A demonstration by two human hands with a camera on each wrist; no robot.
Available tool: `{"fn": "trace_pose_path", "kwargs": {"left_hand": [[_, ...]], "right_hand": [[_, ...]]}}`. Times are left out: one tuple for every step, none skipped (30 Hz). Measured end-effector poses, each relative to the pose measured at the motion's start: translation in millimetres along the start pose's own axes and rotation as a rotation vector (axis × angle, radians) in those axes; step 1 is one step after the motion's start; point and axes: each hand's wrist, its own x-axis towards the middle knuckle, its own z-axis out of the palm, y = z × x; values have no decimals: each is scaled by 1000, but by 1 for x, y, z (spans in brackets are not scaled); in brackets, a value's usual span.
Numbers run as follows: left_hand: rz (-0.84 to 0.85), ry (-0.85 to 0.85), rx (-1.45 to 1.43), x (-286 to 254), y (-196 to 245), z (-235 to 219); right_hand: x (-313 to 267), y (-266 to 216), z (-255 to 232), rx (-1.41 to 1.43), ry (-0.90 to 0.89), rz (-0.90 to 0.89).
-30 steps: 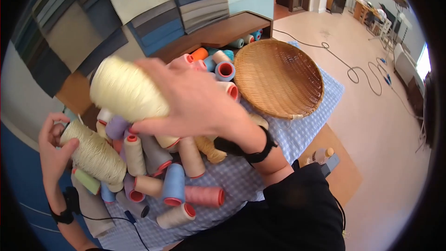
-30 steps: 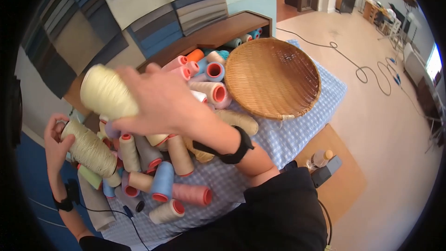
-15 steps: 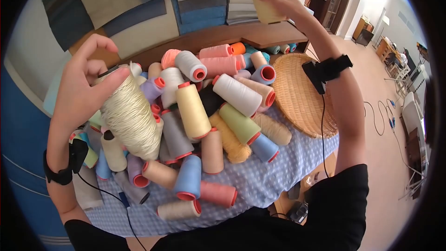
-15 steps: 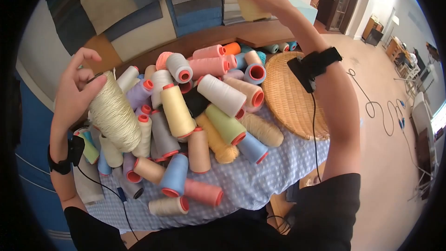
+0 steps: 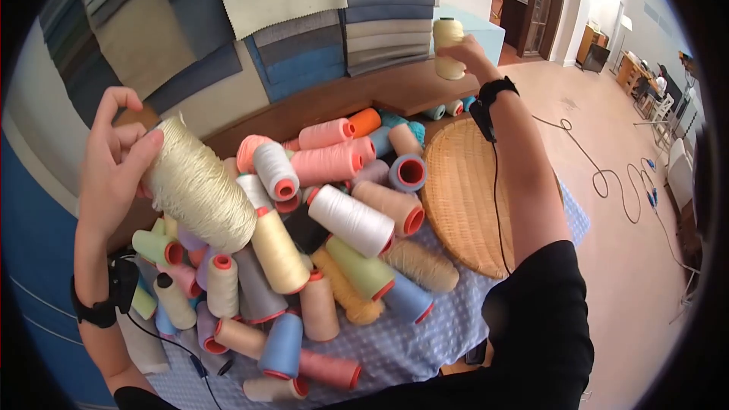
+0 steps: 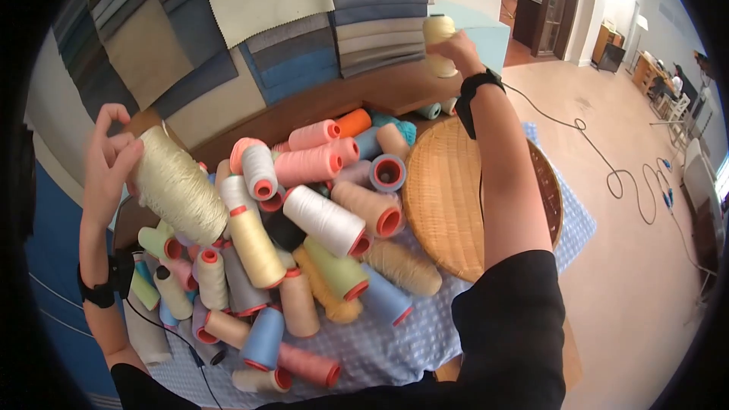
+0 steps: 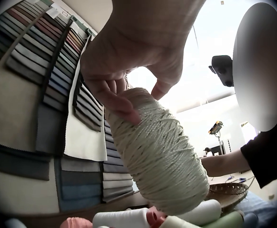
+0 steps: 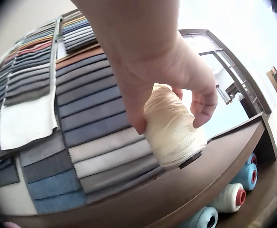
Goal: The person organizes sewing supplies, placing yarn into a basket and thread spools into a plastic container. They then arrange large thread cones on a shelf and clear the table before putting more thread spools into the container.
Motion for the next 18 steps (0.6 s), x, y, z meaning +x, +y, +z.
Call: {"fn": "trace_pose_path", "kwargs": {"left_hand": [[-12,19,12,2,-1,2],[-29,36,24,4,-3,4],[-30,44,28,6,-4,5],[-37,72,30,8,-5,6],[-45,98,31,10,-6,7],[-47,106,37,11,-7,9],[-53,110,46,12,-8,9],[-58,114,57,14,-8,10],[-60,118,67,15,-7,12],[-71,119,65,15,-7,15],[-80,119,64,16,-6,17],[-82,120,73,17,-6,20],[-83,123,71,18,-6,23],[-85,124,69,18,-5,24],[-86,123,75,18,-3,26],[-87,113,77,18,-2,26],[-87,102,78,18,0,27],[-82,105,81,18,2,27]], "right_hand": [[23,18,12,-47,134,-67],[33,27,15,-43,134,-75],[41,33,18,-63,169,-51],[49,39,21,-83,204,-27],[55,39,23,-65,155,76],[60,40,23,-60,152,68],[63,45,24,12,133,82],[62,45,23,87,114,96],[66,45,24,82,114,102],[69,46,25,88,108,98],[71,47,26,96,125,84],[74,50,27,105,142,71],[91,61,35,69,181,53],[98,66,38,77,176,54],[105,71,40,44,192,32],[111,75,42,9,211,10],[112,76,42,13,212,10],[114,75,41,-17,199,17]]}}
